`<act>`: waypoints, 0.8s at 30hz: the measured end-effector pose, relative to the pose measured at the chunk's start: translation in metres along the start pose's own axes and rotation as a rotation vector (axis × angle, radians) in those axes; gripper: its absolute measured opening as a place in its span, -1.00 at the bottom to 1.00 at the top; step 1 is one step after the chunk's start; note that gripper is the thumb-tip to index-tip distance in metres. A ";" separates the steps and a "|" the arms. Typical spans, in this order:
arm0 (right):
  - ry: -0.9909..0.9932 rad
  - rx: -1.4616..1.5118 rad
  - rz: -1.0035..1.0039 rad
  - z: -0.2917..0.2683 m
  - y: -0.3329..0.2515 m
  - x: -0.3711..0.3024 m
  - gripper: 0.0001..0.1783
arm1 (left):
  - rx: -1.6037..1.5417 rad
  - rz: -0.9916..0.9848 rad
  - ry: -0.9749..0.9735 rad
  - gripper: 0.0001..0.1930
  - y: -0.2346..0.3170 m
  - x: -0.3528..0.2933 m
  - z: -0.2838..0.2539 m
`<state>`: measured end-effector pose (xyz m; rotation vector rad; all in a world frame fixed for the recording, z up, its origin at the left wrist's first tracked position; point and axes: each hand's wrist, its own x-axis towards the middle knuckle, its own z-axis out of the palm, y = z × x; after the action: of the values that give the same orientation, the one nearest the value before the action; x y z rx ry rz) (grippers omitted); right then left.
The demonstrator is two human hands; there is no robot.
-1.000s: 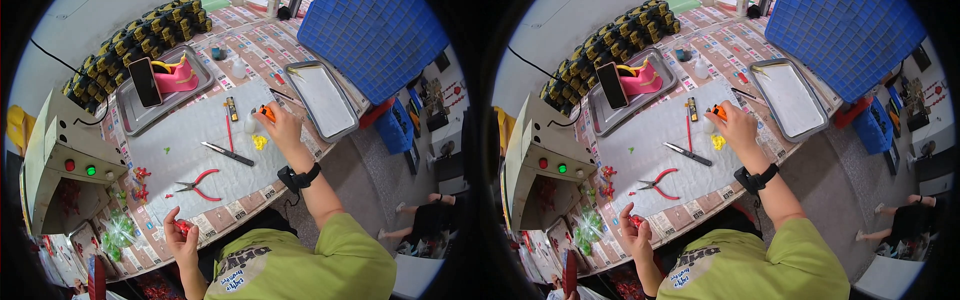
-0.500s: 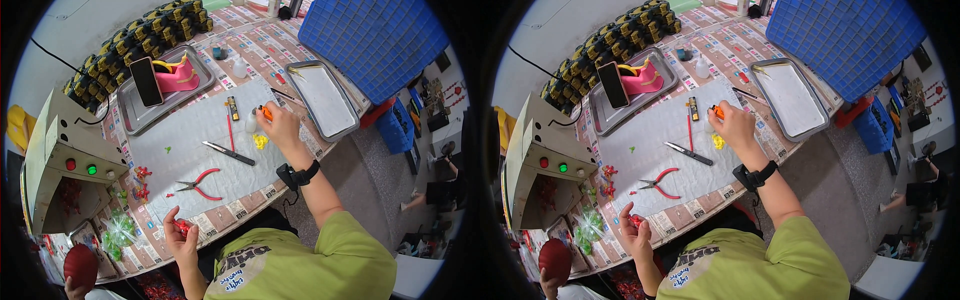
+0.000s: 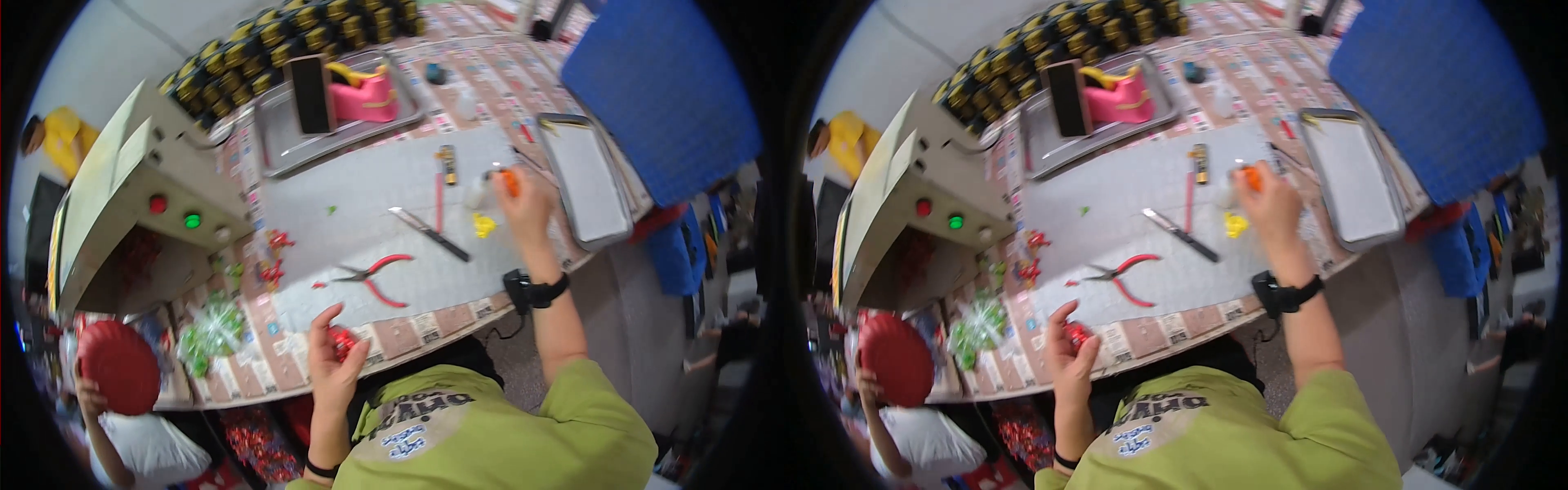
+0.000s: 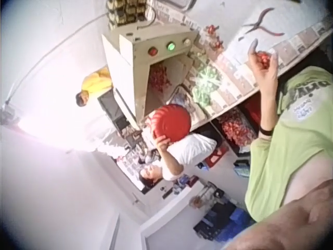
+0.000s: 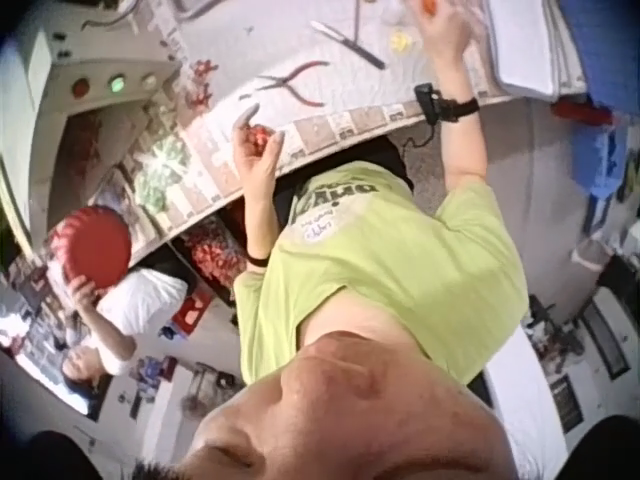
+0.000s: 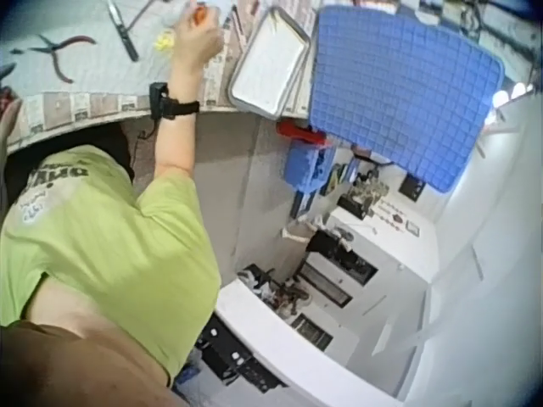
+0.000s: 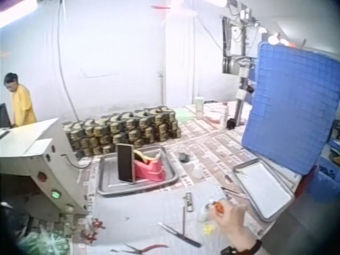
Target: Assemble small red plastic toy figures at a workbench and heat them in a machine.
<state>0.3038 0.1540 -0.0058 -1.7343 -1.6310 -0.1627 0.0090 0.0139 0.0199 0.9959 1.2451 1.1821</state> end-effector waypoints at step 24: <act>-0.252 0.167 0.321 0.071 0.054 -0.026 -0.49 | -0.015 -0.002 -0.001 -0.42 0.002 -0.007 -0.016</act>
<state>0.3202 0.1784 -0.0941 -1.9146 -1.4626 0.3480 -0.0070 0.0060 0.0215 0.9838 1.2350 1.1877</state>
